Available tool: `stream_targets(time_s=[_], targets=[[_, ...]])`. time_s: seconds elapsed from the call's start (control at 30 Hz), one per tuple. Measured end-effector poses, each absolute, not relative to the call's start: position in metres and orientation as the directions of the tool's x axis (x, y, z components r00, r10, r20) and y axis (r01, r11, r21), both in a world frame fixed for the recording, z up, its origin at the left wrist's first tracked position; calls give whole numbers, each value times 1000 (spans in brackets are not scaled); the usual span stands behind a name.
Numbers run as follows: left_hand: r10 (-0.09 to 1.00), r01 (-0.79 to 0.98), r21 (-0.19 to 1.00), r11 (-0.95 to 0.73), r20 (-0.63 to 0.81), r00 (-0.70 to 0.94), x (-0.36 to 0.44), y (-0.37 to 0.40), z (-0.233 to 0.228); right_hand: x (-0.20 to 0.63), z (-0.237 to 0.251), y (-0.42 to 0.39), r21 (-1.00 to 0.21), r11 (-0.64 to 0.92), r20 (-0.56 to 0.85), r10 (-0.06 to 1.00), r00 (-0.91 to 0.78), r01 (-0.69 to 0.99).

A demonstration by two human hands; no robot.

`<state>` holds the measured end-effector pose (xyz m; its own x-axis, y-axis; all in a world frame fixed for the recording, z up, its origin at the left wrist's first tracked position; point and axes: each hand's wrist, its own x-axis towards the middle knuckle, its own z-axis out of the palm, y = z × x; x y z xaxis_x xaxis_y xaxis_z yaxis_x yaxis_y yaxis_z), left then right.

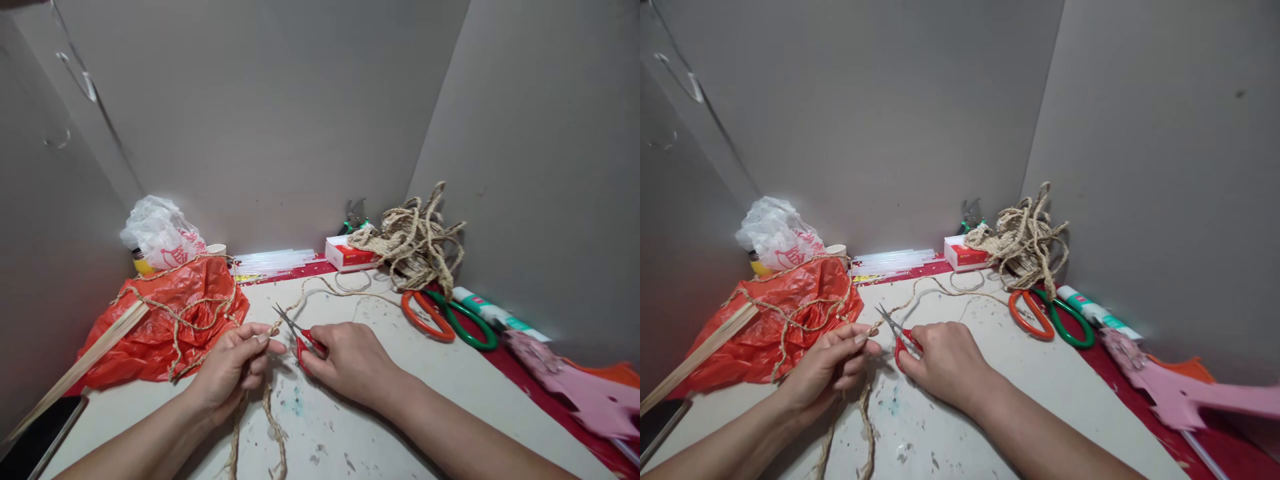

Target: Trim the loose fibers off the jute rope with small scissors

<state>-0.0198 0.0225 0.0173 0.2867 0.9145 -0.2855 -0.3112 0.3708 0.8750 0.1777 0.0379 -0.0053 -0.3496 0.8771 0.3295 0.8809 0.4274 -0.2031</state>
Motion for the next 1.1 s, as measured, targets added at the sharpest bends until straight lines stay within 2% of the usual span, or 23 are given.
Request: stream_targets(time_s=[0.13, 0.23, 0.47, 0.67, 0.97, 1.1], targets=[[934, -340, 879, 334, -260, 246, -20, 24, 17, 177, 0, 34, -208, 469, 341, 857, -386, 858], [943, -361, 879, 312, -241, 227, -20, 25, 18, 174, 5, 30, -158, 501, 343, 836, -429, 851], [950, -373, 879, 297, -231, 212, -20, 25, 13, 169, 2, 27, -61, 433, 398, 836, -376, 899], [950, -376, 879, 293, -223, 217, -20, 27, 10, 169, -3, 28, -29, 412, 411, 835, -365, 911], [942, -407, 860, 309, -215, 259, -21, 27, 9, 171, 0, 30, -92, 416, 335, 869, -365, 905], [930, -413, 847, 334, -224, 292, -22, 27, 9, 171, -1, 30, -89, 424, 355, 859, -369, 901]])
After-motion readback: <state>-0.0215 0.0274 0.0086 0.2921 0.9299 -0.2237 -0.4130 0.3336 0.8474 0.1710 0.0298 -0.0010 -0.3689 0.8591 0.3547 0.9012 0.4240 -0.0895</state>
